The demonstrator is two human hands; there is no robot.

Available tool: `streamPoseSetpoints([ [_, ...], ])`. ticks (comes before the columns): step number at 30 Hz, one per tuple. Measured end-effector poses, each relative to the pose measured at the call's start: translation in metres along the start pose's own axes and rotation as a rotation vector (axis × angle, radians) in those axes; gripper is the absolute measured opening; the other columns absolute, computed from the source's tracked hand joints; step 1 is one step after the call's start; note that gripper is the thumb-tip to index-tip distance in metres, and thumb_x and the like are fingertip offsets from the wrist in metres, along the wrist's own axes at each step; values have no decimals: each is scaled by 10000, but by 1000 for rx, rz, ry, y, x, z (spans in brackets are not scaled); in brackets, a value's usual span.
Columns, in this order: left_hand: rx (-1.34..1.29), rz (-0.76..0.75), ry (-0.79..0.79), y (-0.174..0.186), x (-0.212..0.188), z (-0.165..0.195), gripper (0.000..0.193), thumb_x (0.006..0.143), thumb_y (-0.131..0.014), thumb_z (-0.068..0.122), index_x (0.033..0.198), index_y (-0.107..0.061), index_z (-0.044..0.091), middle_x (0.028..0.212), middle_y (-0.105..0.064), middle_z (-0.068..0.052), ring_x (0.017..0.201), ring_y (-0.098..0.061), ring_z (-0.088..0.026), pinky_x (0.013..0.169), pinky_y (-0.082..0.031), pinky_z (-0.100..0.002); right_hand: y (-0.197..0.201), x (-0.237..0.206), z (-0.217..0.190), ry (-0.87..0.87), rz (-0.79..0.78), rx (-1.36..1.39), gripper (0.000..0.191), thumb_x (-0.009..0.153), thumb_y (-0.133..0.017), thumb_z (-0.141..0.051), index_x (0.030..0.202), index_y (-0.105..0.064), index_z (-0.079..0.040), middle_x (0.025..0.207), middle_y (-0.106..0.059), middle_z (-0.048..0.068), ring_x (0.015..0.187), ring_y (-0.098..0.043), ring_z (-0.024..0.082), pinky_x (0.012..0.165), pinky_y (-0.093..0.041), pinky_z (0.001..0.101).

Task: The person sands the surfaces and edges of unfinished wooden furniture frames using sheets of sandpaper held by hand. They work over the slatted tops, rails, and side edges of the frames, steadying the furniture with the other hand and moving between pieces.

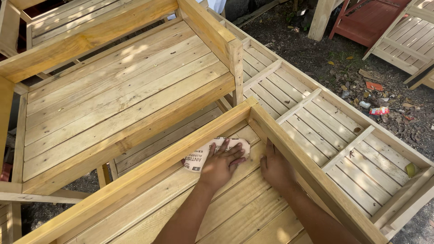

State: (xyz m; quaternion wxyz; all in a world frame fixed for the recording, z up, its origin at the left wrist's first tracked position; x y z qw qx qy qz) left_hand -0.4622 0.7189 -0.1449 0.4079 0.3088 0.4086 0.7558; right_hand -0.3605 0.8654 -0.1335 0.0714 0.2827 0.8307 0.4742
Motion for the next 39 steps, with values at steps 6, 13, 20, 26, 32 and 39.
streamPoseSetpoints([
  [6, 274, 16, 527, 120, -302, -156, 493, 917, -614, 287, 1404, -668, 344, 1533, -515, 125, 1526, -281, -209, 1219, -97, -596, -10, -2, -9, -47, -128, -97, 735, 973, -506, -390, 1556, -302, 8, 1481, -429, 322, 1314, -489, 484, 1063, -451, 533],
  [13, 186, 101, 424, 79, -211, -118, 413, 912, -655, 368, 1316, -699, 295, 1503, -544, 93, 1506, -318, -254, 1191, -108, -640, -8, -3, -35, 56, -154, -380, 864, 896, -539, -633, 1522, -387, -58, 1497, -353, 355, 1368, -391, 515, 1087, -417, 533],
  [20, 132, 94, 152, 28, -39, -37, 410, 949, -581, 335, 1346, -684, 329, 1532, -539, 139, 1525, -325, -215, 1243, -161, -548, -14, -3, -38, 219, -155, -289, 841, 920, -522, -593, 1561, -319, -89, 1680, -219, 95, 1526, -250, 346, 1131, -380, 539],
  [26, 163, 78, 511, 138, -254, -123, 414, 936, -623, 278, 1339, -708, 313, 1490, -577, 113, 1527, -307, -189, 1231, -143, -570, -17, 1, -35, 195, -198, -327, 837, 917, -505, -602, 1582, -297, -140, 1694, -215, 28, 1536, -179, 292, 1124, -362, 547],
  [32, 96, -42, 332, 38, -93, -70, 541, 903, -628, 519, 1393, -624, 291, 1559, -457, 100, 1532, -223, -236, 1222, -62, -600, -18, 2, -32, 134, -255, -336, 816, 917, -513, -588, 1564, -301, -138, 1688, -220, 17, 1557, -173, 277, 1119, -398, 517],
  [39, 53, -5, 139, 33, -51, -12, 319, 972, -615, 351, 1258, -738, 282, 1520, -548, 120, 1503, -368, -227, 1255, -181, -533, -10, 0, -39, 156, -249, -240, 897, 893, -569, -563, 1566, -241, -68, 1670, -231, 75, 1561, -166, 283, 1132, -378, 463],
])
Point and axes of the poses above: each hand's wrist, its own x-axis towards the middle knuckle, its own y-axis out of the back of the hand, z = x × y, the point moved 10 cm from there along x, towards the middle knuckle
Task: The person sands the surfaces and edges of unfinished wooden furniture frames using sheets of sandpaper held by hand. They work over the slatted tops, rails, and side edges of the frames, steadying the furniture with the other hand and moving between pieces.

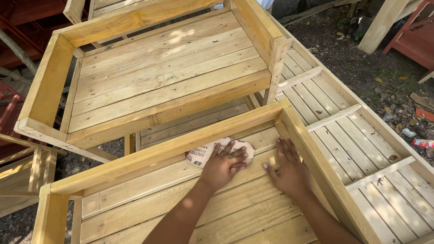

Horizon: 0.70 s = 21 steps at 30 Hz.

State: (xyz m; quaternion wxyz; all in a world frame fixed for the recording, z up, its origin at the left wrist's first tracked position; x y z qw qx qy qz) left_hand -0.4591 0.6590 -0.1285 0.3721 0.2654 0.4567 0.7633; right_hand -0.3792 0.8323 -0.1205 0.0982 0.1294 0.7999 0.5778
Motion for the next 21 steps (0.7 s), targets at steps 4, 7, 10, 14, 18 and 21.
streamPoseSetpoints([
  [4, 26, -69, 199, 34, -112, -76, 430, 908, -658, 301, 1334, -715, 279, 1507, -538, 105, 1522, -287, -204, 1227, -124, -557, -2, 1, 9, -61, -13, 64, 1016, 867, -625, -569, 1593, -134, -53, 1658, -223, 138, 1540, -211, 299, 1161, -352, 457],
  [7, 29, -65, 162, 12, -72, -57, 418, 950, -615, 375, 1340, -681, 241, 1534, -494, 81, 1531, -223, -257, 1217, -89, -580, -1, 2, 14, -59, 30, 145, 1106, 833, -677, -561, 1598, -84, -25, 1653, -199, 195, 1515, -239, 334, 1153, -347, 463],
  [10, 61, -119, 66, -39, 46, 12, 386, 1003, -519, 435, 1347, -655, 323, 1576, -459, 156, 1571, -211, -245, 1273, -103, -551, 0, 2, 15, -28, 89, 185, 1175, 787, -743, -518, 1610, -66, -23, 1638, -196, 226, 1501, -247, 370, 1146, -339, 477],
  [14, 42, -18, -8, -47, 97, 57, 473, 1002, -551, 415, 1450, -569, 263, 1582, -421, 109, 1561, -205, -253, 1249, -122, -554, 7, -4, 11, 38, 192, 237, 1188, 713, -824, -411, 1568, -97, -23, 1609, -249, 256, 1475, -290, 411, 1147, -341, 485],
  [18, 26, -104, 42, -34, 9, 28, 410, 978, -549, 344, 1366, -662, 273, 1564, -473, 110, 1536, -266, -244, 1233, -142, -575, 9, -5, 19, 25, 238, 409, 1123, 727, -805, -251, 1592, -124, -34, 1585, -308, 279, 1450, -346, 425, 1155, -355, 472],
  [21, -26, -103, 97, -34, 10, 20, 372, 984, -537, 339, 1310, -705, 279, 1531, -514, 122, 1535, -293, -228, 1244, -165, -552, 5, -1, 27, -9, 230, 324, 1077, 698, -748, -113, 1591, -153, -27, 1586, -322, 277, 1447, -347, 452, 1157, -340, 477],
])
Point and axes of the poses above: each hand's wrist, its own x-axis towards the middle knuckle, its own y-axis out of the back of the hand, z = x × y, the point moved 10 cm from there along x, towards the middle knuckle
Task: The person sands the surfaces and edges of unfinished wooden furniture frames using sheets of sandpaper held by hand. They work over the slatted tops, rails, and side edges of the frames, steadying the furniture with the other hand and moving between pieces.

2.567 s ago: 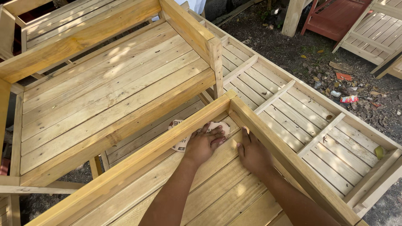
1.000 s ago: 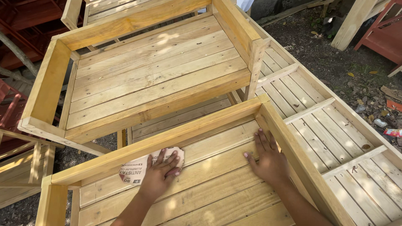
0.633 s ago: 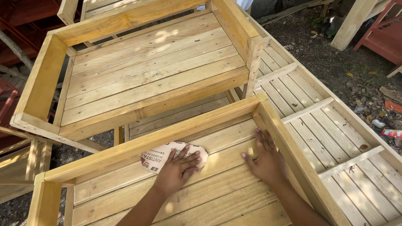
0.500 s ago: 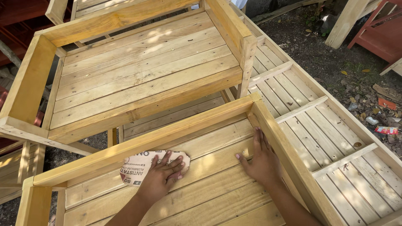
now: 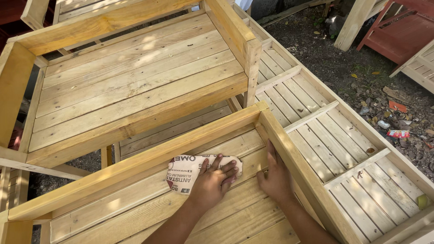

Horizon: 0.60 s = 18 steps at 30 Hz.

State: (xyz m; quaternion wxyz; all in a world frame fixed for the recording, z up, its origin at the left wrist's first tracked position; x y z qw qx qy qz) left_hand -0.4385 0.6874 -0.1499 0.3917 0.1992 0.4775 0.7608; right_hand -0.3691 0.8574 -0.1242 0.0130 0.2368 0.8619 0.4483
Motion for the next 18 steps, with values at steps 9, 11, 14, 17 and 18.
streamPoseSetpoints([
  [9, 66, 25, -102, 11, 52, 20, 351, 1011, -512, 369, 1307, -699, 341, 1549, -482, 142, 1530, -288, -228, 1247, -174, -522, 3, -7, 7, -33, 39, 127, 963, 746, -635, -3, 1616, -241, -134, 1574, -434, 202, 1441, -435, 390, 1142, -395, 436],
  [11, 85, 1, -51, 20, 31, 5, 340, 1004, -519, 385, 1284, -710, 354, 1548, -476, 153, 1536, -271, -218, 1253, -166, -522, 3, -5, 8, -37, 37, 123, 987, 716, -664, -4, 1596, -230, -114, 1563, -397, 239, 1423, -395, 425, 1109, -384, 451],
  [14, 121, -13, -70, 20, 40, 17, 337, 981, -547, 369, 1271, -716, 335, 1551, -462, 126, 1531, -226, -268, 1241, -146, -556, 5, 0, 7, 2, 69, 100, 996, 708, -671, -4, 1595, -228, -94, 1547, -393, 265, 1413, -393, 444, 1119, -372, 468],
  [17, 194, 23, -179, 11, 82, 58, 342, 967, -564, 363, 1267, -723, 322, 1563, -469, 98, 1519, -202, -325, 1210, -128, -623, 4, -1, 8, -7, 73, 156, 966, 733, -639, 0, 1609, -250, -118, 1548, -433, 237, 1412, -454, 406, 1136, -397, 449],
  [18, 221, 26, -203, 8, 90, 66, 348, 976, -552, 369, 1276, -722, 327, 1566, -478, 89, 1509, -210, -322, 1201, -116, -647, 4, -2, 10, -24, 64, 183, 953, 744, -625, 3, 1614, -261, -133, 1551, -449, 220, 1411, -480, 386, 1138, -412, 437],
])
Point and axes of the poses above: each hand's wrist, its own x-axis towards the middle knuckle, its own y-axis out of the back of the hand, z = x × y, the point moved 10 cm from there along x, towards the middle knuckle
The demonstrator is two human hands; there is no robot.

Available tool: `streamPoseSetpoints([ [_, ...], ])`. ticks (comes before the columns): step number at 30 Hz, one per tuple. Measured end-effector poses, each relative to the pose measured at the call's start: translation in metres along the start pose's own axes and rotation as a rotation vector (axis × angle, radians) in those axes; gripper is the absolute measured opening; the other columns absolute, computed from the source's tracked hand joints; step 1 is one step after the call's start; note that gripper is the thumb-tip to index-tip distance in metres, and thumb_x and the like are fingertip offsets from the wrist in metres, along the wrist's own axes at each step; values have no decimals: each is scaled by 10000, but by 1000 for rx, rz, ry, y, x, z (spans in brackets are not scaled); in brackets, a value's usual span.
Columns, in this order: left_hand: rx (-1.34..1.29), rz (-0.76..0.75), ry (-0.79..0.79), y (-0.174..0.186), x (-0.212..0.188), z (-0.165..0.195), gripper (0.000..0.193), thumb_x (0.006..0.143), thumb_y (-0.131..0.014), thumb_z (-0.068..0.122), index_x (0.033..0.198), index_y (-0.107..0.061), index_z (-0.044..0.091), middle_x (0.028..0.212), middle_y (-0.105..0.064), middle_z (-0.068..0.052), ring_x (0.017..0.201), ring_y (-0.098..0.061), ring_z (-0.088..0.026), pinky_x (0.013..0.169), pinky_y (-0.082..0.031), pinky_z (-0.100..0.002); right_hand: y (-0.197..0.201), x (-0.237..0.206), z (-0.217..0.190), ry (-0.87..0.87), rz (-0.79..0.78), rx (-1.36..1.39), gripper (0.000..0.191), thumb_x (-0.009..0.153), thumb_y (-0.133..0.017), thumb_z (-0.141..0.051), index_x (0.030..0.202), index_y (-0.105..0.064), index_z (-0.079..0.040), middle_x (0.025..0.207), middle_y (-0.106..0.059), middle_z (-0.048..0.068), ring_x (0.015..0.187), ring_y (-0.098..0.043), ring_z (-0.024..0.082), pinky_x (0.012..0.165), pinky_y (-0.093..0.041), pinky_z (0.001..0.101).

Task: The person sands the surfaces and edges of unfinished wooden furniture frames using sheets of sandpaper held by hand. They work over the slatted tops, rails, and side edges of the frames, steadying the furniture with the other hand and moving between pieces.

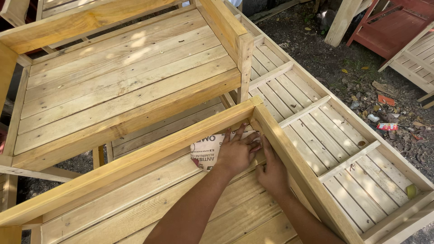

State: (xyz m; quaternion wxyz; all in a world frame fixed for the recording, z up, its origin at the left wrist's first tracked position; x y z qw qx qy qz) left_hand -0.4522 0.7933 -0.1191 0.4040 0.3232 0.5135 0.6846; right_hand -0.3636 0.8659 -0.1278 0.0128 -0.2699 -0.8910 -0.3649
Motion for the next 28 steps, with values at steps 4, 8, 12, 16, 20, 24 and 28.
streamPoseSetpoints([
  [4, 48, 11, 42, 6, -39, -21, 372, 1033, -529, 422, 1323, -684, 249, 1440, -603, 112, 1563, -297, -220, 1241, -143, -673, -6, 0, 3, -64, -30, -6, 966, 730, -630, 12, 1612, -269, -138, 1559, -426, 218, 1386, -473, 401, 1061, -437, 441],
  [8, 49, 43, -34, 1, -36, -11, 434, 997, -545, 404, 1358, -638, 182, 1405, -611, 37, 1510, -319, -261, 1194, -116, -678, -2, 4, 7, -14, 4, 7, 944, 745, -637, 5, 1606, -271, -125, 1553, -428, 232, 1377, -476, 409, 1054, -437, 441],
  [12, 61, 16, -70, -13, 2, 9, 484, 974, -552, 363, 1419, -596, 179, 1423, -613, 22, 1479, -372, -247, 1234, -133, -621, -1, 0, 11, 17, 16, 31, 901, 777, -597, 28, 1611, -297, -131, 1550, -477, 213, 1410, -481, 397, 1131, -409, 438],
  [16, 42, -62, -31, -10, -37, -17, 440, 1023, -490, 379, 1400, -588, 175, 1419, -602, 30, 1451, -397, -226, 1221, -117, -619, -6, -5, 11, 15, -6, 34, 904, 771, -609, 11, 1599, -269, -119, 1575, -426, 219, 1443, -416, 410, 1097, -417, 433],
  [20, 10, -70, 26, -5, -46, -19, 430, 1010, -498, 391, 1389, -602, 217, 1411, -614, 65, 1455, -399, -220, 1245, -101, -599, -5, 1, 16, 14, 0, -8, 929, 754, -638, -4, 1592, -253, -110, 1574, -409, 233, 1440, -397, 420, 1105, -401, 446],
  [24, -49, -65, 48, -6, -5, -1, 414, 1022, -494, 399, 1389, -611, 245, 1407, -614, 71, 1460, -401, -203, 1260, -82, -602, -6, 0, 5, 70, 4, -58, 937, 766, -636, 10, 1609, -238, -81, 1565, -422, 255, 1443, -407, 420, 1153, -368, 464],
  [28, -32, -17, 38, -2, -60, -29, 438, 967, -532, 356, 1377, -619, 229, 1424, -594, 85, 1460, -390, -193, 1226, -72, -614, -14, -7, 9, 4, -57, -22, 944, 784, -605, -3, 1629, -194, -95, 1585, -424, 227, 1451, -435, 384, 1167, -384, 424],
])
Point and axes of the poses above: each hand's wrist, its own x-axis towards the middle knuckle, its own y-axis out of the back of the hand, z = x × y, the point moved 10 cm from there along x, towards the middle knuckle
